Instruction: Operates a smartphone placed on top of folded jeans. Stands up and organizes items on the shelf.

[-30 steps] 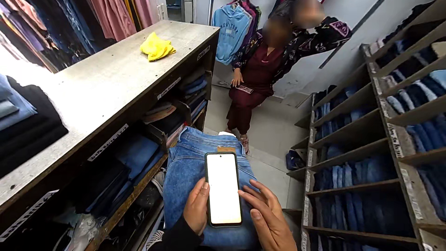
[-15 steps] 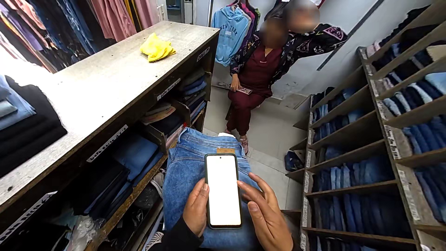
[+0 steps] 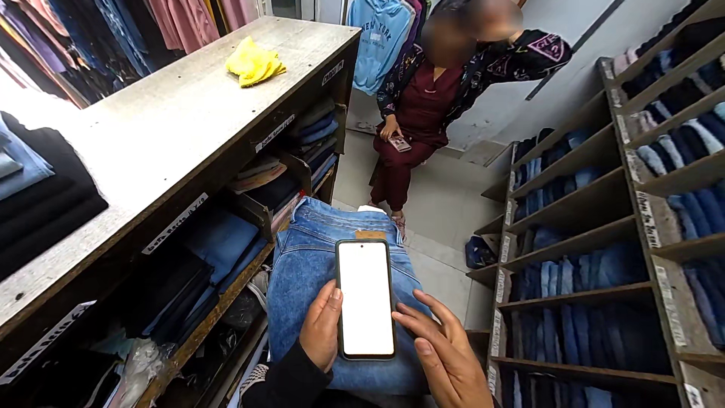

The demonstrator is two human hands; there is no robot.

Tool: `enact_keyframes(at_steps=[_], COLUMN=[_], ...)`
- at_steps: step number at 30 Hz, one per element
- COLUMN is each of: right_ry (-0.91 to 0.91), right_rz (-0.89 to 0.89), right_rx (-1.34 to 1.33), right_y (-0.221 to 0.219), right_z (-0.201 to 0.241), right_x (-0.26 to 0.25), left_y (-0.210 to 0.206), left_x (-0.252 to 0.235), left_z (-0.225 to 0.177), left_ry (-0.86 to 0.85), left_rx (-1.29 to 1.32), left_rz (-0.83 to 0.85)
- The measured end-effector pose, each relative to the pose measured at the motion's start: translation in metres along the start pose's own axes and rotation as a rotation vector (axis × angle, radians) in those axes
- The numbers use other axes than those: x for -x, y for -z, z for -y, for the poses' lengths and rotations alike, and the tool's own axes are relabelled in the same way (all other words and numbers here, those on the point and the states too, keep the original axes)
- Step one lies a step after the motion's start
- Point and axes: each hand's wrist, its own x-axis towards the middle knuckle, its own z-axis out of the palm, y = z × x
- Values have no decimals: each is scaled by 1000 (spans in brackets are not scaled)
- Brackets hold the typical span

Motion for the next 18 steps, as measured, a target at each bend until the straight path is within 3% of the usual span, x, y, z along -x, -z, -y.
enact_keyframes(at_steps=[18], right_ry=[29], right_rz=[37], right_rx=[-12], right_y=[-4], right_z=[-7], right_x=[5], left_y=[-1], left_x=[0], left_z=[1], left_ry=[-4], left_rx=[22], left_rz=[-8])
